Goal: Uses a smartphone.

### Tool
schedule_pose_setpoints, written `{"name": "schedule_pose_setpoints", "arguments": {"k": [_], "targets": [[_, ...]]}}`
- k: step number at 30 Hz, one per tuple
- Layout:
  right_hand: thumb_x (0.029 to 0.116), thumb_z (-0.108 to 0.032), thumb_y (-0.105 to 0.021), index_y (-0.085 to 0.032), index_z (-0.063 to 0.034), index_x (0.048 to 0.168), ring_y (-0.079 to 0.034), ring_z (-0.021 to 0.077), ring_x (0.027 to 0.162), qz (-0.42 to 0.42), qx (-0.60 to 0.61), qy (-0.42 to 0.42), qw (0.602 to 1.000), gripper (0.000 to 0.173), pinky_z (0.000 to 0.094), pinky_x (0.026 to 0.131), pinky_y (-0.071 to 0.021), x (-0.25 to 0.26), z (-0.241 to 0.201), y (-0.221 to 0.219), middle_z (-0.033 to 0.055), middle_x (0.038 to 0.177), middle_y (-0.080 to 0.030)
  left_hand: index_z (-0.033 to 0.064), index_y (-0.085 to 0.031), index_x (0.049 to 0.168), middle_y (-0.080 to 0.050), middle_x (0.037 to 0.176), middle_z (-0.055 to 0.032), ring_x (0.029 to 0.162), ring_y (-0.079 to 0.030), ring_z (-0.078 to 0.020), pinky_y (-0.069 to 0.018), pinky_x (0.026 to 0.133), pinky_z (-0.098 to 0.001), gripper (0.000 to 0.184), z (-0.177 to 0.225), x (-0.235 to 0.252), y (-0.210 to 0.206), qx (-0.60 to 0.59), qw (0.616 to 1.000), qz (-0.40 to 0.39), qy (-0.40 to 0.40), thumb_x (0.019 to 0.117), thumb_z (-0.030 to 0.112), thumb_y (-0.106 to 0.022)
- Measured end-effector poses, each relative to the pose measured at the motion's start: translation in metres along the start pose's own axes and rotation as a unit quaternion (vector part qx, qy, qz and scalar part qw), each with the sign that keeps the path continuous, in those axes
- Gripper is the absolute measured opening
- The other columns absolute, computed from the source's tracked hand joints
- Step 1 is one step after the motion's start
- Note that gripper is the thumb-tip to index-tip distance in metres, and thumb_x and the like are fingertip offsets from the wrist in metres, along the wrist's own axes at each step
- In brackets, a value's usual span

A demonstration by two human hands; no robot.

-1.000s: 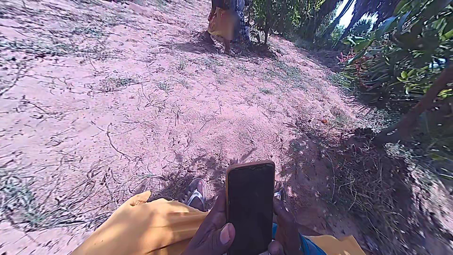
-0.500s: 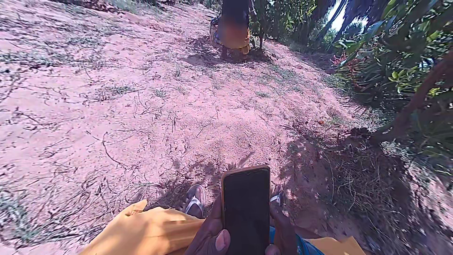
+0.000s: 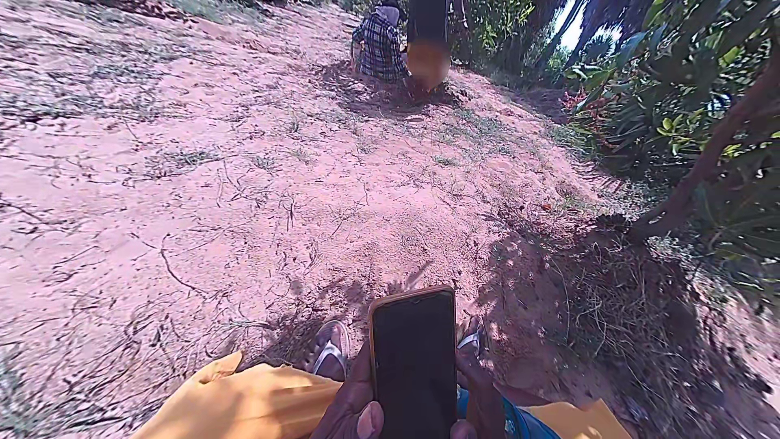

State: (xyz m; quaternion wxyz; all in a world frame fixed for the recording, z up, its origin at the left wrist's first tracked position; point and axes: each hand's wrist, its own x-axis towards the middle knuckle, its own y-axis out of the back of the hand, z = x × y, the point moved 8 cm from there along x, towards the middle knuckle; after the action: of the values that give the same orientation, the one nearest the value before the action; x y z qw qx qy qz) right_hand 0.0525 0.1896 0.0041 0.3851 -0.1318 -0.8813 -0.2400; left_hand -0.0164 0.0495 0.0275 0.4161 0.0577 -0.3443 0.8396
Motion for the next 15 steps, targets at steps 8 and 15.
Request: {"name": "schedule_pose_setpoints", "arguments": {"k": [8,15], "targets": [[0.0995,-0.063,-0.048,-0.077,-0.0219,0.106,-0.070,-0.0026,0.092,0.041,0.437,-0.294,0.849,0.051,0.0187,0.088,-0.0557,-0.007,0.046,-0.015,-0.0106,0.096,-0.077,0.0335,-0.038,0.146,-0.060,0.141,0.0141,0.131,-0.056,-0.0060,-0.0459,0.112,-0.0336,0.056,-0.003,0.000,0.001,-0.008,1.000,0.002,0.018,0.0975,0.048,-0.061],[0.0975,-0.066,-0.047,-0.077,-0.0250,0.115,-0.070,0.0000,0.108,-0.089,0.634,-0.372,0.672,0.054,0.0223,0.099,-0.0543,-0.008,0.023,-0.039,-0.0091,0.111,-0.078,0.0342,-0.035,0.150,-0.057,0.144,0.0156,0.135,-0.052,-0.0053,-0.0438,0.114,-0.0343,0.060,-0.003,0.002,-0.001,0.001,1.000,0.000,0.000,0.0974,0.052,-0.058]]}}
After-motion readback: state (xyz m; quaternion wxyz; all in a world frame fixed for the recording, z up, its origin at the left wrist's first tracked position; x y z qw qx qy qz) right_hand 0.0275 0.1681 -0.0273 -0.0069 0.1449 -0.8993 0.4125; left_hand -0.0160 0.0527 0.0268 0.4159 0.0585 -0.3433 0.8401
